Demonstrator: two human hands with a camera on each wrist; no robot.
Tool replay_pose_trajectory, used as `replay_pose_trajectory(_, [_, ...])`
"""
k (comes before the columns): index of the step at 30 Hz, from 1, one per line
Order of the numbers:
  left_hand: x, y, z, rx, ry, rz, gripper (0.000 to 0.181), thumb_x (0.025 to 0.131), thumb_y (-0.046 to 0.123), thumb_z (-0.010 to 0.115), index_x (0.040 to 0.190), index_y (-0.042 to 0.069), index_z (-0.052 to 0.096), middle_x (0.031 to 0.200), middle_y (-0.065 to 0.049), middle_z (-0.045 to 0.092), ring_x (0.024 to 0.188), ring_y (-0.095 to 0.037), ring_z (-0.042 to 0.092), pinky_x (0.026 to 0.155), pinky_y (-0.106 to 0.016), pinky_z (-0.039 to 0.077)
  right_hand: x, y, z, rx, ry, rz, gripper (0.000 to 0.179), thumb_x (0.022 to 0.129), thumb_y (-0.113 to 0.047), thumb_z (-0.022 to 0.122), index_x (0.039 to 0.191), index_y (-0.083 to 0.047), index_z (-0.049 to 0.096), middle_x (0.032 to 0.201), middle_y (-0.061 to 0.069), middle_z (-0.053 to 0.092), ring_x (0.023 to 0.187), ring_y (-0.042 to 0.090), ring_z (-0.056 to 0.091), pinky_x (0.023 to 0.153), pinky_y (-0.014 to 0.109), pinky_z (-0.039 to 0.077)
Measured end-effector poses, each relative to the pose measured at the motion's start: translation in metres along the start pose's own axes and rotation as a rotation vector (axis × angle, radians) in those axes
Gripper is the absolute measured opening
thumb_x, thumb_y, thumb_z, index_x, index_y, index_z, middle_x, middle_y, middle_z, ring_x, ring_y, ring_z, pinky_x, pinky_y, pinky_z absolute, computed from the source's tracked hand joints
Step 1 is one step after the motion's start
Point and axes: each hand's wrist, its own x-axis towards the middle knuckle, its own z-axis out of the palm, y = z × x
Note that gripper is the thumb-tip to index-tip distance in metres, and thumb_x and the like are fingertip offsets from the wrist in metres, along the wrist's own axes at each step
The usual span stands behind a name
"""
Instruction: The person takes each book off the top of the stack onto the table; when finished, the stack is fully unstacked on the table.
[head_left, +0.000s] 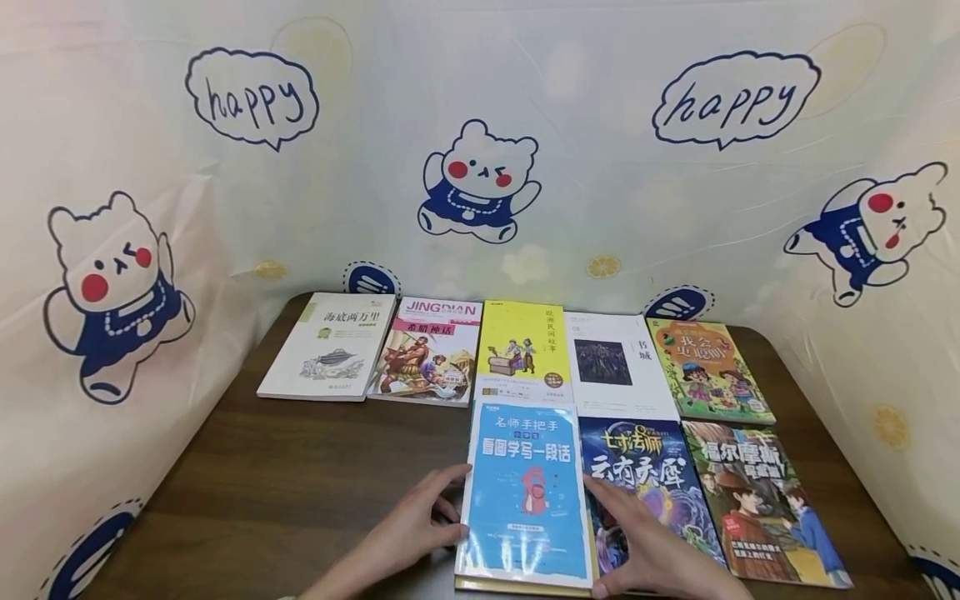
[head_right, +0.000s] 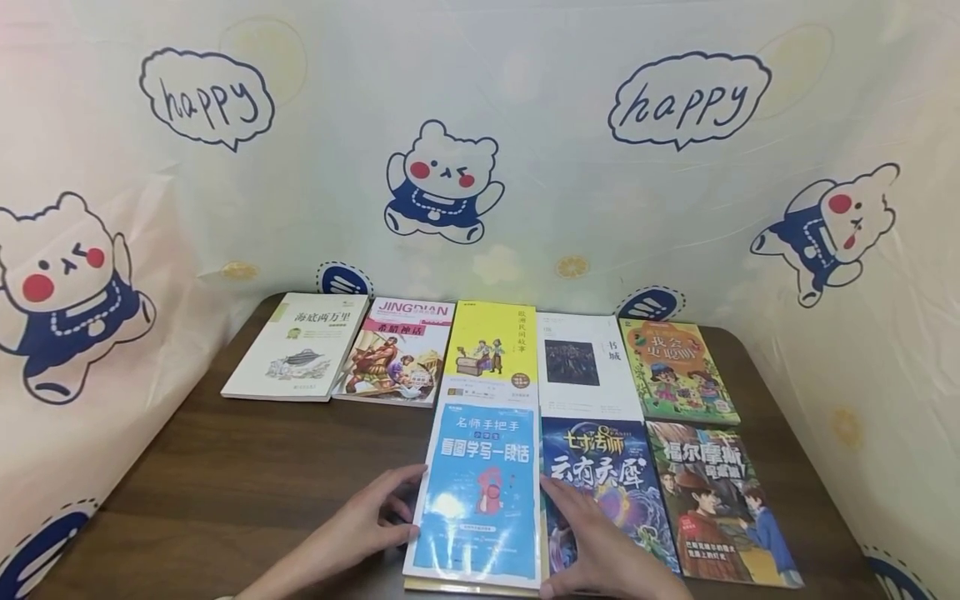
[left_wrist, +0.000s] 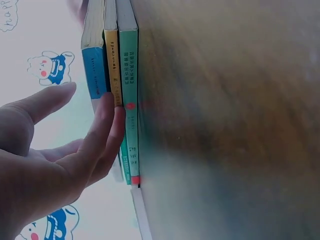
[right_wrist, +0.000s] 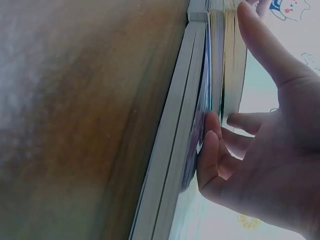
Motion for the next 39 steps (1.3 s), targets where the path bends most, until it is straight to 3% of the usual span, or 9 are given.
replay_pose_trajectory(8, [0.002, -0.003, -0.002, -0.042, 0.002, -0.057, 0.072, 0.083, 0.012, 0.075, 0.144, 0.001, 0.038, 0.124, -0.02, 0.045, 0.081, -0.017, 0.058, 0.062, -0.025, 0.049, 0.007, 0.0, 0.0, -0.051, -0.024, 0.042, 0.102, 0.075, -0.046, 0.079, 0.153, -0.01, 0.025, 0.149, 0.023, 0.028, 0.13, 0.052, 0.03, 0.08, 0.058, 0.047])
replay_pose_trajectory(12, [0.005, -0.004, -0.003, -0.21, -0.017, -0.097, 0.068, 0.082, 0.009, 0.076, 0.14, 0.0, 0.041, 0.108, -0.015, 0.048, 0.079, -0.018, 0.059, 0.064, -0.03, 0.052, 0.008, -0.001, 0.002, -0.089, -0.016, 0.04, 0.099, 0.074, -0.045, 0.079, 0.151, -0.009, 0.029, 0.148, 0.022, 0.03, 0.13, 0.049, 0.034, 0.079, 0.047, 0.049])
replay_pose_trajectory(15, [0.007, -0.003, -0.005, -0.344, -0.029, -0.136, 0.066, 0.08, 0.006, 0.076, 0.137, 0.0, 0.043, 0.102, -0.016, 0.049, 0.076, -0.02, 0.062, 0.063, -0.036, 0.055, 0.008, -0.003, 0.003, -0.137, 0.007, 0.014, 0.098, 0.072, -0.047, 0.08, 0.148, -0.006, 0.035, 0.148, 0.023, 0.032, 0.129, 0.049, 0.035, 0.082, 0.052, 0.048])
replay_pose_trajectory(17, [0.009, -0.002, -0.005, -0.385, -0.034, -0.152, 0.066, 0.08, 0.005, 0.076, 0.136, 0.001, 0.043, 0.104, -0.017, 0.049, 0.076, -0.021, 0.063, 0.064, -0.038, 0.056, 0.008, -0.005, 0.003, -0.147, 0.016, 0.001, 0.097, 0.072, -0.048, 0.08, 0.147, -0.004, 0.037, 0.148, 0.025, 0.032, 0.13, 0.05, 0.034, 0.086, 0.06, 0.044])
replay_pose_trajectory(21, [0.01, -0.004, -0.003, -0.468, -0.063, -0.168, 0.069, 0.081, 0.002, 0.074, 0.14, 0.002, 0.038, 0.116, -0.02, 0.047, 0.081, -0.025, 0.066, 0.062, -0.039, 0.056, 0.008, -0.007, 0.001, -0.135, 0.014, -0.001, 0.096, 0.073, -0.049, 0.08, 0.146, -0.002, 0.038, 0.149, 0.026, 0.03, 0.13, 0.054, 0.031, 0.088, 0.072, 0.034])
replay_pose_trajectory(25, [0.011, -0.006, 0.0, -0.546, -0.081, -0.158, 0.072, 0.083, -0.003, 0.071, 0.144, 0.004, 0.034, 0.127, -0.022, 0.041, 0.084, -0.031, 0.067, 0.057, -0.04, 0.056, 0.008, -0.008, 0.0, -0.141, 0.006, 0.02, 0.096, 0.072, -0.048, 0.08, 0.146, -0.003, 0.038, 0.15, 0.025, 0.03, 0.129, 0.056, 0.03, 0.09, 0.076, 0.028])
replay_pose_trajectory(32, [0.01, -0.005, 0.001, -0.545, -0.085, -0.155, 0.075, 0.083, -0.004, 0.069, 0.147, 0.007, 0.032, 0.128, -0.022, 0.041, 0.082, -0.033, 0.068, 0.052, -0.037, 0.055, 0.009, -0.009, 0.0, -0.276, 0.032, 0.095, 0.099, 0.066, -0.061, 0.078, 0.145, -0.012, 0.044, 0.15, 0.015, 0.037, 0.121, 0.043, 0.041, 0.085, 0.072, 0.033])
replay_pose_trajectory(39, [0.008, -0.004, 0.0, -0.507, -0.081, -0.159, 0.073, 0.083, -0.004, 0.069, 0.146, 0.01, 0.034, 0.127, -0.022, 0.04, 0.081, -0.03, 0.068, 0.05, -0.035, 0.053, 0.01, -0.016, -0.002, -0.258, 0.03, 0.11, 0.1, 0.064, -0.055, 0.082, 0.144, -0.009, 0.045, 0.147, 0.018, 0.039, 0.129, 0.052, 0.032, 0.087, 0.074, 0.032])
